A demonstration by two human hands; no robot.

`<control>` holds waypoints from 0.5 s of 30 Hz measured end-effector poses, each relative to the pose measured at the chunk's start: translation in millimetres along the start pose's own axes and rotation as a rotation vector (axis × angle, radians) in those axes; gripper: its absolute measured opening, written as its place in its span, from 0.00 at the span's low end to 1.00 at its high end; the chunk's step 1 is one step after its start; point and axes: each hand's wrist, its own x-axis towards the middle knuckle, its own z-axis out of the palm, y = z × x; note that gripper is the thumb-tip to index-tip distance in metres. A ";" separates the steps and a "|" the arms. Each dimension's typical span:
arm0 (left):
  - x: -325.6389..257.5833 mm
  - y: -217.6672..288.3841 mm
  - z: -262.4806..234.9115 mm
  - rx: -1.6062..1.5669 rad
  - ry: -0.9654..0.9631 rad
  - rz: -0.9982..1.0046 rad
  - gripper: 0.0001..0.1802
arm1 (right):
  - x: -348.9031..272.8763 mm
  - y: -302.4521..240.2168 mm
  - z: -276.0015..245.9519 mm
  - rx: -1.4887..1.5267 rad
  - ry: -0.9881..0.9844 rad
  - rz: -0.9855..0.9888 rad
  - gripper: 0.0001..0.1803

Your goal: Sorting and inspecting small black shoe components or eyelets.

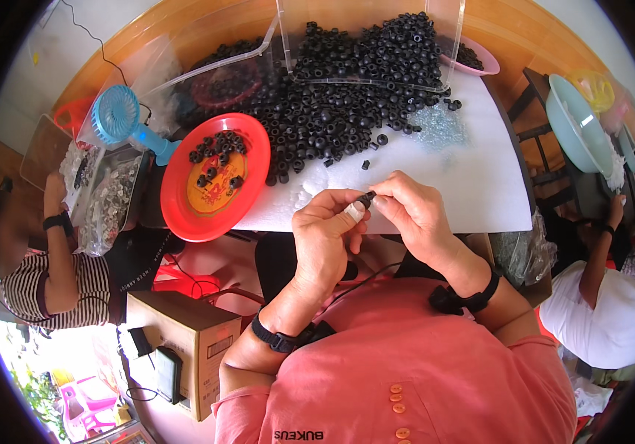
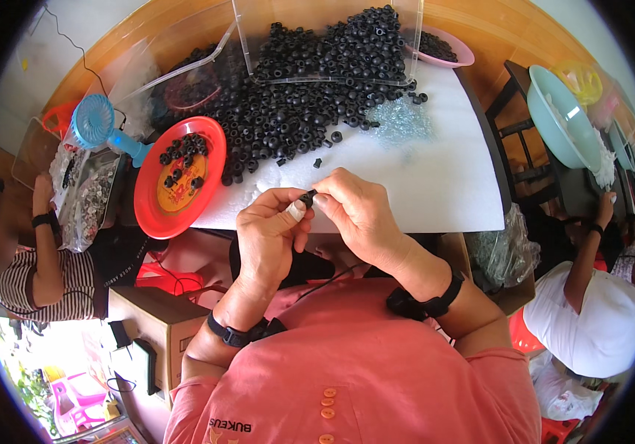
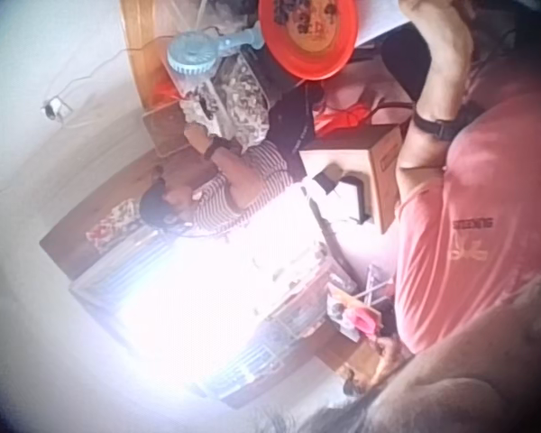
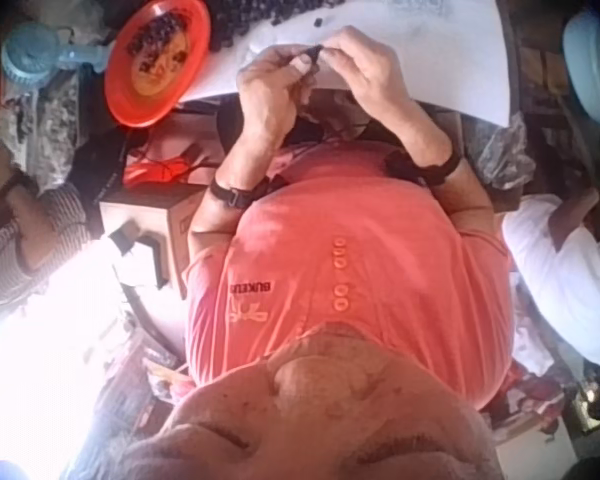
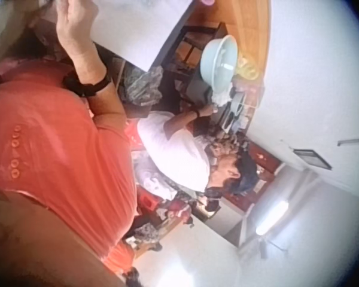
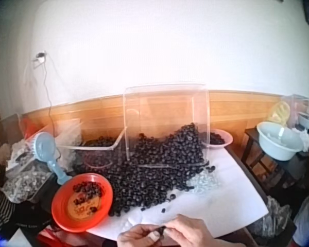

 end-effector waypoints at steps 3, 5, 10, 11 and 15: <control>0.6 0.1 -1.4 -0.017 0.004 -0.023 0.07 | 1.9 4.8 -4.6 -0.074 -0.051 -0.045 0.04; 0.5 0.1 -1.0 -0.013 0.002 -0.022 0.07 | 5.5 3.0 -6.9 -0.202 -0.079 -0.123 0.05; 0.2 -0.3 -0.2 0.014 -0.003 -0.007 0.07 | 13.0 -1.8 -14.7 -0.264 -0.133 -0.141 0.05; 0.4 -0.3 -0.1 0.015 -0.003 -0.008 0.07 | 13.7 -2.1 -15.7 -0.262 -0.147 -0.129 0.04; -0.1 -1.1 -0.3 0.027 -0.012 -0.006 0.07 | 12.5 0.5 -12.6 -0.140 -0.133 -0.033 0.03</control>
